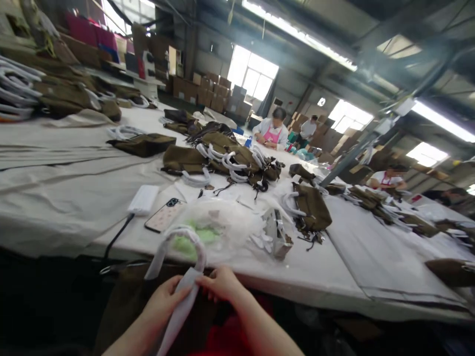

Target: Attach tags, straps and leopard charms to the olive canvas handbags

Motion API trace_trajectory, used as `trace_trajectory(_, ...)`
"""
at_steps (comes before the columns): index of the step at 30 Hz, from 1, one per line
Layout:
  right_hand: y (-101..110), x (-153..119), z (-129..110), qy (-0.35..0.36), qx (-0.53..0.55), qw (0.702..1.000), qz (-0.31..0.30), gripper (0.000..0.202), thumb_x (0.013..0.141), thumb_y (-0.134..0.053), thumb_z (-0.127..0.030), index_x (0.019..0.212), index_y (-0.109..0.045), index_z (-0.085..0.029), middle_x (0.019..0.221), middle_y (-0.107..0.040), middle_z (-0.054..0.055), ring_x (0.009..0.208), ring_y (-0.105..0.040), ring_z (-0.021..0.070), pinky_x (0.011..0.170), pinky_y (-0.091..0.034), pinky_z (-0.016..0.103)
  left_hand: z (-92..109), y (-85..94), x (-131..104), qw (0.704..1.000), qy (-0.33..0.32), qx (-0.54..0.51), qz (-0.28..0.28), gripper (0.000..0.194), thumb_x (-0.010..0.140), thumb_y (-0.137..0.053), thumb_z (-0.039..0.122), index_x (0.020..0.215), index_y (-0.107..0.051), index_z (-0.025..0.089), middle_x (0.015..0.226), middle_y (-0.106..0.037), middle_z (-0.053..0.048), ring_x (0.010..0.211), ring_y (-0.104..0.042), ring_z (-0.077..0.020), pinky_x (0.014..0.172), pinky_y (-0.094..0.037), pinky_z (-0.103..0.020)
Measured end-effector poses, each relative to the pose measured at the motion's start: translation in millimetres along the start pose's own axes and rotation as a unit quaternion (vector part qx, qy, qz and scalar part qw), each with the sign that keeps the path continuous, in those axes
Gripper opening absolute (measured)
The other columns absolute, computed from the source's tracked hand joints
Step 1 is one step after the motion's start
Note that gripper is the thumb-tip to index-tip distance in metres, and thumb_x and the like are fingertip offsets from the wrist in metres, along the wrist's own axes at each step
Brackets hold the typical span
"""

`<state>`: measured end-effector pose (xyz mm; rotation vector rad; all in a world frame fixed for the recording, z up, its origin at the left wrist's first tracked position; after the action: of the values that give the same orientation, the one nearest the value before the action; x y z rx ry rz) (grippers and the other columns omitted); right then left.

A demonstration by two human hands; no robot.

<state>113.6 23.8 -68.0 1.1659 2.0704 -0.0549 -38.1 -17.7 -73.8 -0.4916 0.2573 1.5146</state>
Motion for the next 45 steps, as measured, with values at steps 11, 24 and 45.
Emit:
trace_trajectory(11,-55.0,-12.6,-1.7,0.054,0.27,0.954,-0.115,0.076,0.052,-0.078,-0.074,0.088,-0.064,-0.009,0.059,-0.06,0.003,0.04,-0.052,0.0114,0.038,-0.037,0.02,7.6,7.1,1.2,0.993,-0.03,0.098,-0.058,0.067,0.055,-0.073,0.072,0.087,-0.067,0.014,0.089,-0.073,-0.011,0.088,-0.066,-0.0308,0.079,-0.053,-0.037)
trace_trajectory(24,-92.2,-23.6,4.3,0.012,0.275,0.954,-0.118,0.042,0.073,-0.072,-0.051,0.072,-0.06,-0.011,0.051,-0.053,0.0,0.039,-0.045,0.0087,0.039,-0.029,0.02,37.6,29.4,-77.3,0.923,-0.065,0.38,0.006,0.047,0.082,-0.056,0.035,0.125,-0.061,0.02,0.123,-0.067,-0.007,0.113,-0.062,-0.0261,0.099,-0.046,-0.034)
trace_trajectory(45,-87.7,-23.3,-15.0,0.076,0.269,0.96,0.002,0.042,0.078,-0.064,-0.051,0.056,-0.052,-0.017,0.041,-0.044,-0.002,0.035,-0.038,0.0085,0.036,-0.026,0.022,68.0,50.5,-77.4,0.868,-0.091,0.48,0.084,0.05,0.083,-0.054,0.057,0.106,-0.069,0.015,0.106,-0.07,-0.011,0.097,-0.065,-0.03,0.085,-0.05,-0.038)
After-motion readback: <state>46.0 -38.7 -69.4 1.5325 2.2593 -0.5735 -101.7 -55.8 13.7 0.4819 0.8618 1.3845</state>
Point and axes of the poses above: each hand's wrist, its own x-axis towards the middle knuckle, its own y-axis out of the back of the hand, z = x × y, the point moved 8 cm from there along x, towards the middle knuckle
